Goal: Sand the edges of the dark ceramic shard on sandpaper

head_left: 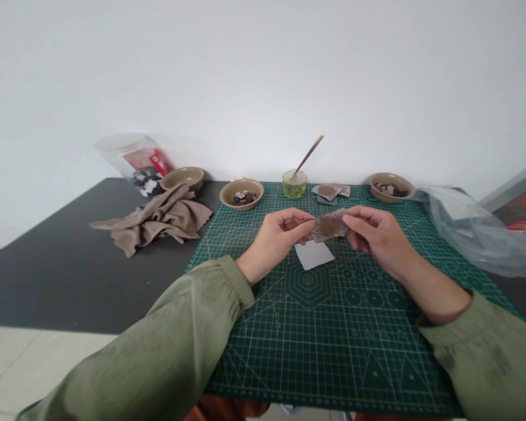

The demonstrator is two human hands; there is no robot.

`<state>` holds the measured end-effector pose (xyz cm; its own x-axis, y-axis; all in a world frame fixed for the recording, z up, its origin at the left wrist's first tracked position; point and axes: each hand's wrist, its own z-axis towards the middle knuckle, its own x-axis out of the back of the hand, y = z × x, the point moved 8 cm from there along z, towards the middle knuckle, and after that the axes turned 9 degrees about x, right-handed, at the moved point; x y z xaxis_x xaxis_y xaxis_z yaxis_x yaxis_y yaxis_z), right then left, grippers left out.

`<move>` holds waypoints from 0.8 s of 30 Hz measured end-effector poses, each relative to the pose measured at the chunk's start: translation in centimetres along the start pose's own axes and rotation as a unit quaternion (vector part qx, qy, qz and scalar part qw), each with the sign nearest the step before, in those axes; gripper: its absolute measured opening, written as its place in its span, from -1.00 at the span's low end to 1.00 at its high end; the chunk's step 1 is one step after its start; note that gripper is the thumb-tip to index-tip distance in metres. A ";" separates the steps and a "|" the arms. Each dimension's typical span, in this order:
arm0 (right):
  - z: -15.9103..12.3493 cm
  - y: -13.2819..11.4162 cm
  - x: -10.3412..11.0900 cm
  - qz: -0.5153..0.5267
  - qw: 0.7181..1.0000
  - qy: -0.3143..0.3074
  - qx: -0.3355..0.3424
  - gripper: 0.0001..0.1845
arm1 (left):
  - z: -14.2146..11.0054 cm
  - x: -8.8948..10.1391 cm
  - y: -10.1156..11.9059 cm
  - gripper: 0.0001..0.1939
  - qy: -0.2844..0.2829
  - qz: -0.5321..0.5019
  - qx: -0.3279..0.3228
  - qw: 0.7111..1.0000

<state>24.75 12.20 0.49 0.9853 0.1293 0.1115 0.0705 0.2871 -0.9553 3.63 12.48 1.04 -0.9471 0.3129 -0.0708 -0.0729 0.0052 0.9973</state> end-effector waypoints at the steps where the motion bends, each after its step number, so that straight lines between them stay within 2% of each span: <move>1: 0.0 -0.1 0.0 0.003 1.000 -0.001 0.002 -0.65 | 0.0 0.0 0.0 -0.70 0.001 -0.001 -0.002 1.000; 4: 0.1 -0.4 -0.3 0.025 0.999 -0.018 0.013 -0.62 | 0.0 0.1 0.1 -0.69 0.002 -0.006 -0.007 1.000; 9: 0.3 0.0 -1.2 0.117 0.992 -0.050 -0.024 -0.38 | 0.0 0.1 -0.1 -0.68 -0.001 -0.021 -0.009 1.000; 12: 0.3 0.4 -1.4 0.078 0.994 -0.063 -0.033 -0.40 | 0.1 0.2 -0.1 -0.69 -0.001 -0.019 -0.019 1.000; 17: 0.2 0.5 -1.0 0.029 0.998 -0.035 -0.041 -0.41 | -0.1 0.6 0.7 -0.76 0.014 0.011 -0.070 0.997; 21: 0.3 -0.8 -0.8 0.015 1.000 -0.019 0.005 -0.41 | -0.4 0.4 1.2 -0.75 0.005 0.023 -0.095 0.995; 24: 0.4 -1.5 -0.4 0.008 0.999 -0.004 0.047 -0.48 | -0.3 0.2 1.0 -0.57 -0.004 -0.006 -0.077 0.997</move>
<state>24.15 12.04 2.00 0.9848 0.1424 0.0994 0.0398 0.3723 -0.9272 3.26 12.24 2.03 -0.9434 0.3215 -0.0821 -0.1318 -0.1358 0.9819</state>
